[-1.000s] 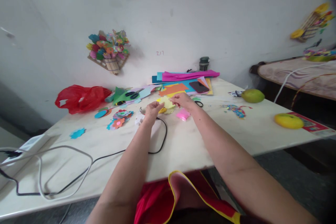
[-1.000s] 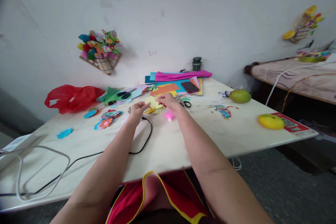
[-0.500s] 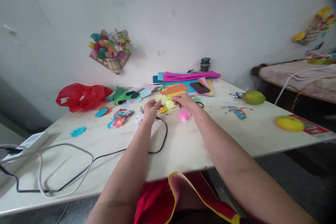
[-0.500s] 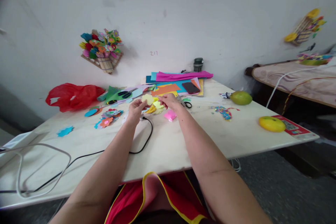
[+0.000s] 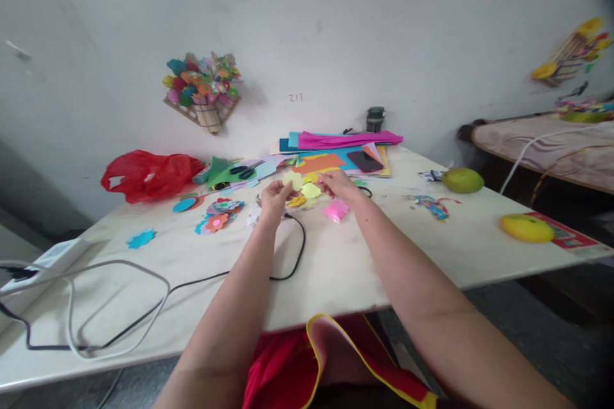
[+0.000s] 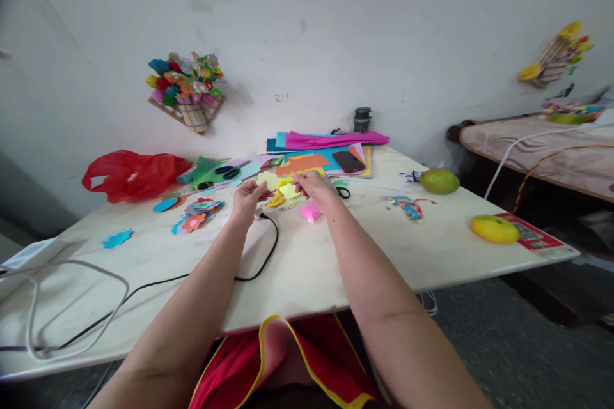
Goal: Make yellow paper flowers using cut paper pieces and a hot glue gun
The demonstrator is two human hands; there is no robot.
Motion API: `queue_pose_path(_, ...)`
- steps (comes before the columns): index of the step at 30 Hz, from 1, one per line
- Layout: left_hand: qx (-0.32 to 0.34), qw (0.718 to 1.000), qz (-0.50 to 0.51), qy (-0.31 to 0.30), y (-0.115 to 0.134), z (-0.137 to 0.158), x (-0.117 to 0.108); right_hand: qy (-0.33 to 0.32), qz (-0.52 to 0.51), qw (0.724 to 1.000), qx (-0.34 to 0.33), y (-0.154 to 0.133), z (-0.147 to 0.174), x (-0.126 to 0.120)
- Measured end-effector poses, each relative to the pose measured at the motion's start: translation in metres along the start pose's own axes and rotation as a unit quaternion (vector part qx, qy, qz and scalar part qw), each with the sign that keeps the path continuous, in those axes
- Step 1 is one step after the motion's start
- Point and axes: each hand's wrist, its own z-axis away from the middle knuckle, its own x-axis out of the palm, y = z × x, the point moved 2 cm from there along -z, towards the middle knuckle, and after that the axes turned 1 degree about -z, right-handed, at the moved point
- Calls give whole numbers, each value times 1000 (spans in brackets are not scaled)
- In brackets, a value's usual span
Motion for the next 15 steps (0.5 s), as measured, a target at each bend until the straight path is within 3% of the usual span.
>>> queue_pose_path(3,1,1000,3,2,-1,-1,0,19,47,999,6,-2,2,-1)
queue_pose_path(9,9,1000,-3,10,0,-1,-2,-1,71,997,2,-7,4,3)
queue_pose_path(15,9,1000,-4,16,3,0,-2,57,110,992,-1,-5,3,-3)
